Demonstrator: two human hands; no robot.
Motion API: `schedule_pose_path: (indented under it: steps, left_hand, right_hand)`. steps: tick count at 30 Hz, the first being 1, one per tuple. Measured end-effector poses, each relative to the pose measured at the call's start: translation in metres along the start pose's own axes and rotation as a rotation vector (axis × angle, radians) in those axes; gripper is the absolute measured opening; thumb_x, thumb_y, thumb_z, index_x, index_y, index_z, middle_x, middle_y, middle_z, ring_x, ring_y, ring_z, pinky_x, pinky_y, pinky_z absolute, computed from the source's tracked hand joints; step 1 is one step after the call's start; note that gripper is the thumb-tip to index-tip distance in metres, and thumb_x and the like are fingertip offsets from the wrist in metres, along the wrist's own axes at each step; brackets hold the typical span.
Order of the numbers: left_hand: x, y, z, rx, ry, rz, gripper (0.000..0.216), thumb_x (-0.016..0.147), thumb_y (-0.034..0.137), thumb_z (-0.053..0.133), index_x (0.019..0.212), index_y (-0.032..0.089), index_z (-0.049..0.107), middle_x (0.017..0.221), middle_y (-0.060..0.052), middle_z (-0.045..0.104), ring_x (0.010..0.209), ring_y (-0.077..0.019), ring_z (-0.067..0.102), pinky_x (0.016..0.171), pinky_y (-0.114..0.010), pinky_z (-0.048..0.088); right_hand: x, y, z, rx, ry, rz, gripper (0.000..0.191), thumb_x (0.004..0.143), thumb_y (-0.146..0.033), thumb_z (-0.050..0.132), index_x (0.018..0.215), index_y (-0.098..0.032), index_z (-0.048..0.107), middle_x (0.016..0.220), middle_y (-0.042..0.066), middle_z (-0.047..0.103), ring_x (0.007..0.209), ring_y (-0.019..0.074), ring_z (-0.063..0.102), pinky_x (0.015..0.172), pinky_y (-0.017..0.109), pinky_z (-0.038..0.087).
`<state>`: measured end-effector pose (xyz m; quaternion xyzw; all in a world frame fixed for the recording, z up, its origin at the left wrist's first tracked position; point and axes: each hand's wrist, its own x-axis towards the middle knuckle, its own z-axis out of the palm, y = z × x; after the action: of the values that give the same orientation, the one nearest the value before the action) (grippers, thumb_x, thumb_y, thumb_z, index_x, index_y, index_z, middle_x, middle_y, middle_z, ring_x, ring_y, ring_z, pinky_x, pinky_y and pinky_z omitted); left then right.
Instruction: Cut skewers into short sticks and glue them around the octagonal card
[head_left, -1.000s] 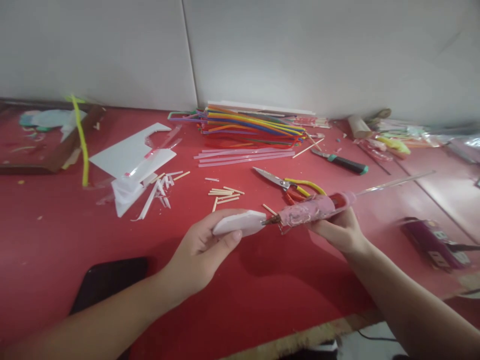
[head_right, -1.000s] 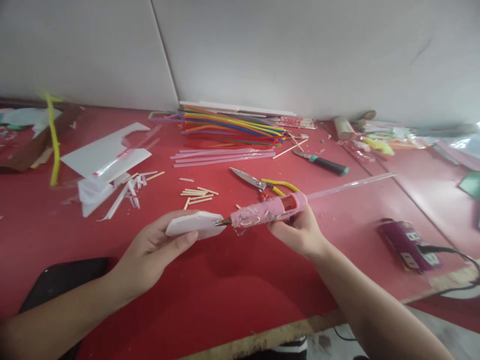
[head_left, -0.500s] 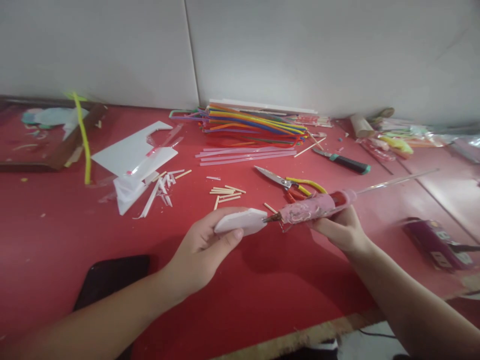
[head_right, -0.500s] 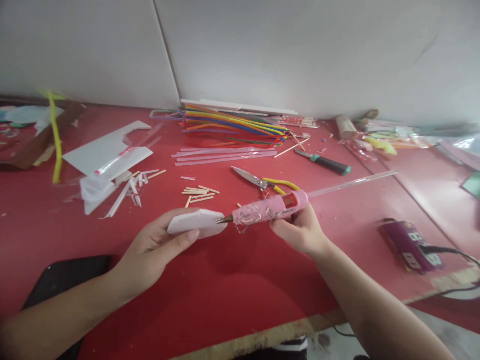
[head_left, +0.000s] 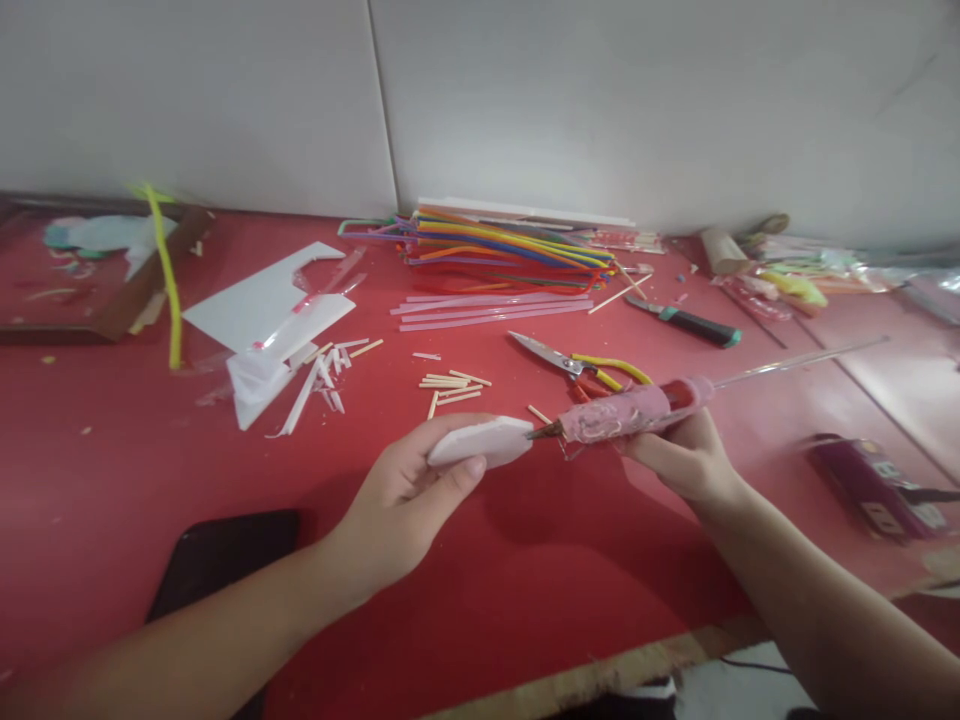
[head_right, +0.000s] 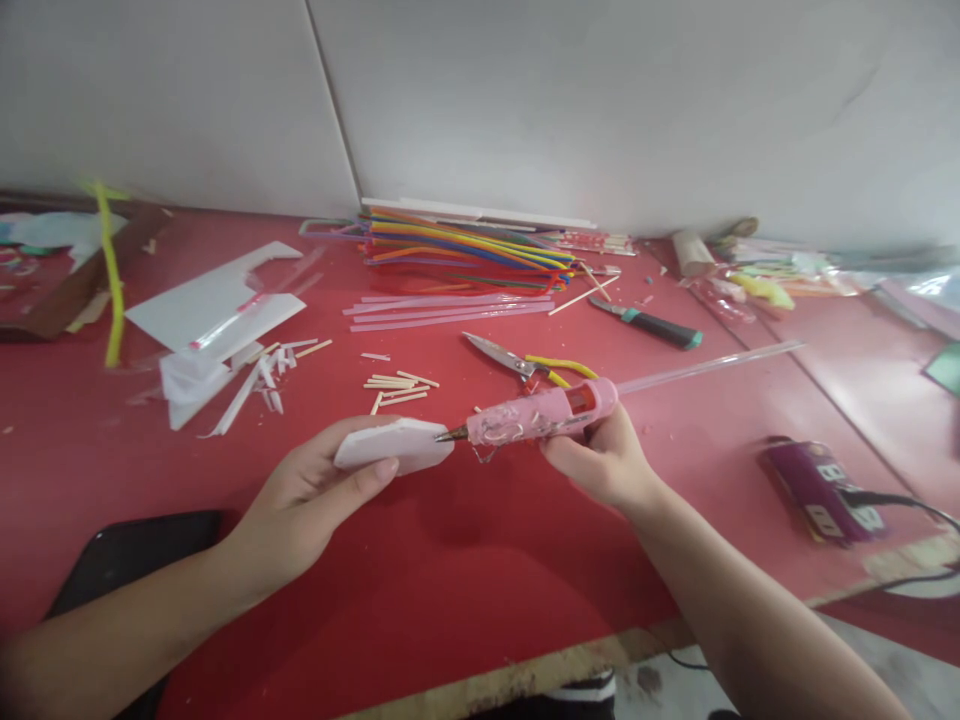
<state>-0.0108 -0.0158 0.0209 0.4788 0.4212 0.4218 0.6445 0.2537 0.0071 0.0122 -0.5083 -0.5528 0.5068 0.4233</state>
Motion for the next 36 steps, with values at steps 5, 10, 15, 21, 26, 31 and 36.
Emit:
schedule_pose_path:
  steps: [5, 10, 15, 21, 26, 31, 36]
  left_hand:
    - [-0.001, -0.001, -0.001, 0.072, 0.023, 0.035, 0.021, 0.086, 0.028, 0.064, 0.107, 0.027, 0.068, 0.109, -0.003, 0.074, 0.102, -0.0211, 0.069, 0.09, -0.031, 0.055]
    - [-0.002, -0.003, -0.003, 0.097, 0.026, 0.025, 0.022, 0.088, 0.03, 0.063, 0.11, 0.029, 0.067, 0.111, -0.001, 0.073, 0.103, -0.0199, 0.068, 0.09, -0.028, 0.053]
    - [0.0, -0.004, -0.003, 0.106, 0.023, 0.025, 0.023, 0.089, 0.032, 0.063, 0.111, 0.028, 0.067, 0.111, -0.002, 0.073, 0.106, -0.0209, 0.066, 0.095, -0.03, 0.051]
    - [0.003, -0.005, -0.004, 0.032, 0.047, -0.012, 0.025, 0.087, 0.033, 0.067, 0.111, 0.026, 0.067, 0.11, -0.001, 0.074, 0.104, -0.0198, 0.067, 0.092, -0.028, 0.052]
    - [0.004, -0.011, -0.005, -0.085, 0.024, -0.055, 0.027, 0.086, 0.033, 0.069, 0.111, 0.026, 0.067, 0.112, -0.002, 0.073, 0.106, -0.0206, 0.066, 0.094, -0.031, 0.05]
    - [0.006, -0.014, -0.005, -0.221, 0.017, -0.097, 0.026, 0.084, 0.033, 0.071, 0.109, 0.027, 0.068, 0.112, -0.001, 0.073, 0.108, -0.021, 0.065, 0.097, -0.034, 0.047]
    - [0.004, -0.013, -0.005, -0.249, 0.006, -0.113, 0.027, 0.082, 0.033, 0.074, 0.108, 0.028, 0.068, 0.112, -0.001, 0.073, 0.109, -0.0211, 0.064, 0.097, -0.034, 0.047]
  right_hand:
    - [-0.001, -0.003, 0.002, -0.031, 0.043, -0.04, 0.014, 0.066, -0.017, 0.072, 0.076, -0.024, 0.064, 0.059, 0.001, 0.058, 0.063, 0.0247, 0.06, 0.052, 0.035, 0.045]
    - [-0.001, -0.004, 0.002, -0.084, 0.079, -0.086, 0.012, 0.066, -0.013, 0.068, 0.068, -0.023, 0.061, 0.055, -0.002, 0.052, 0.053, 0.0172, 0.051, 0.047, 0.03, 0.039]
    - [0.002, -0.003, -0.005, -0.117, 0.123, -0.121, 0.01, 0.064, -0.012, 0.067, 0.065, -0.021, 0.064, 0.059, -0.002, 0.055, 0.053, 0.0136, 0.048, 0.048, 0.027, 0.038]
    - [0.008, 0.002, -0.019, -0.056, 0.227, -0.13, 0.007, 0.064, -0.014, 0.068, 0.066, -0.02, 0.066, 0.061, -0.003, 0.057, 0.06, 0.014, 0.052, 0.052, 0.025, 0.041]
    - [0.006, 0.004, -0.014, -0.071, 0.172, -0.137, 0.007, 0.066, -0.017, 0.07, 0.072, -0.02, 0.069, 0.062, -0.002, 0.06, 0.06, 0.0148, 0.055, 0.053, 0.025, 0.044]
    - [0.003, 0.004, -0.004, -0.137, 0.157, -0.167, 0.01, 0.069, -0.015, 0.069, 0.078, -0.021, 0.069, 0.066, -0.001, 0.065, 0.061, 0.0173, 0.061, 0.055, 0.028, 0.049]
    - [0.0, 0.006, -0.001, -0.138, 0.178, -0.217, 0.017, 0.072, -0.012, 0.068, 0.085, -0.022, 0.071, 0.073, -0.001, 0.069, 0.066, 0.0184, 0.065, 0.056, 0.028, 0.051]
